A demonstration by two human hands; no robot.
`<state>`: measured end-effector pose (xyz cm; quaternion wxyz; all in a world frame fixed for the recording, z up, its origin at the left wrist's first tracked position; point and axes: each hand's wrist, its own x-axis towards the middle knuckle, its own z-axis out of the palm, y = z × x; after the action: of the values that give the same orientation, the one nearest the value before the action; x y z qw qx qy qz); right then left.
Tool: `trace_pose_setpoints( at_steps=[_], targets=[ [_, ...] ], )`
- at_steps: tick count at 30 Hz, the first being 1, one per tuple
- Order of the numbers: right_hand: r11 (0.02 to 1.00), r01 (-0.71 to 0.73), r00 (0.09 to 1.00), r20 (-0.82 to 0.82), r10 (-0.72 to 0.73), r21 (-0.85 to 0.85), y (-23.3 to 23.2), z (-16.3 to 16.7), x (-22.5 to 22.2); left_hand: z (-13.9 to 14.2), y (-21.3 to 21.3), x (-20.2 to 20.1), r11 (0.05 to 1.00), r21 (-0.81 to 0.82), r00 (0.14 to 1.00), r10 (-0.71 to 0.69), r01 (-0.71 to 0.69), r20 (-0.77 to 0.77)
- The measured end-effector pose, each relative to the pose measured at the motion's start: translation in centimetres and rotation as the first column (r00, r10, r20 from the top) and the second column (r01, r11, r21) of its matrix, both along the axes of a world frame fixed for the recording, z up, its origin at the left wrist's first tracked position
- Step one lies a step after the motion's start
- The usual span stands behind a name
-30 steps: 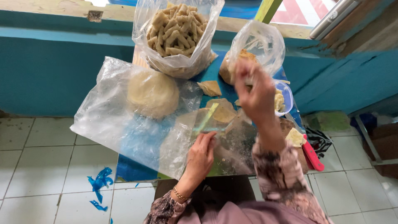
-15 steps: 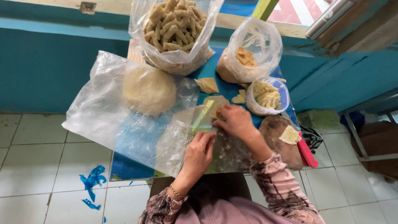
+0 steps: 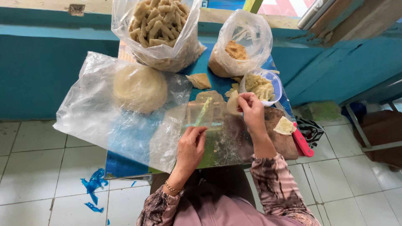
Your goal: The person pinches small triangular dough pieces from a sheet and twists and folds each piece by hand into a small twisted snack shape, placing finished pieces into a plastic bag on the table. They occasionally reach into a bag of brown powder and dip or sprinkle it on the dough pieces while working.
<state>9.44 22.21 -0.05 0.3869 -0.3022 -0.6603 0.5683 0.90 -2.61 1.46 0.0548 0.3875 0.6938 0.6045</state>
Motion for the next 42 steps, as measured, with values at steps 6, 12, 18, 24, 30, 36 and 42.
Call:
trace_pose_setpoints(
  at_steps=[6,12,18,24,30,36,42],
  targets=[
    [0.527,-0.395,0.811,0.556,-0.185,0.752,-11.4,2.3,3.5,-0.2,-0.6,0.4,0.998,0.041,0.992,0.043,-0.038,-0.122],
    [0.433,-0.33,0.923,0.383,-0.039,0.839,-13.7,2.8,5.4,-1.0,-1.0,0.8,0.987,-0.155,0.846,-0.054,-0.034,-0.531],
    [0.294,-0.3,0.682,0.42,-0.599,0.907,-1.3,5.1,6.4,-1.1,-1.1,1.1,0.965,-0.254,0.788,-0.11,-0.061,-0.606],
    [0.334,-0.391,0.655,0.514,-0.553,0.858,5.5,3.7,5.7,-1.0,-1.2,1.4,0.975,-0.215,0.814,-0.083,-0.052,-0.575],
    [0.475,-0.467,0.624,0.659,-0.42,0.746,7.0,3.7,4.8,-1.1,-1.4,1.4,0.973,-0.221,0.8,-0.085,-0.061,-0.594],
    [0.308,-0.527,0.522,0.588,-0.618,0.792,7.4,4.9,5.4,-0.9,-1.3,1.5,0.972,-0.227,0.794,-0.091,-0.061,-0.601],
    [0.31,-0.577,0.546,0.64,-0.541,0.755,8.6,4.6,5.2,-0.8,-1.5,1.7,0.97,-0.235,0.79,-0.096,-0.062,-0.606]
  ],
)
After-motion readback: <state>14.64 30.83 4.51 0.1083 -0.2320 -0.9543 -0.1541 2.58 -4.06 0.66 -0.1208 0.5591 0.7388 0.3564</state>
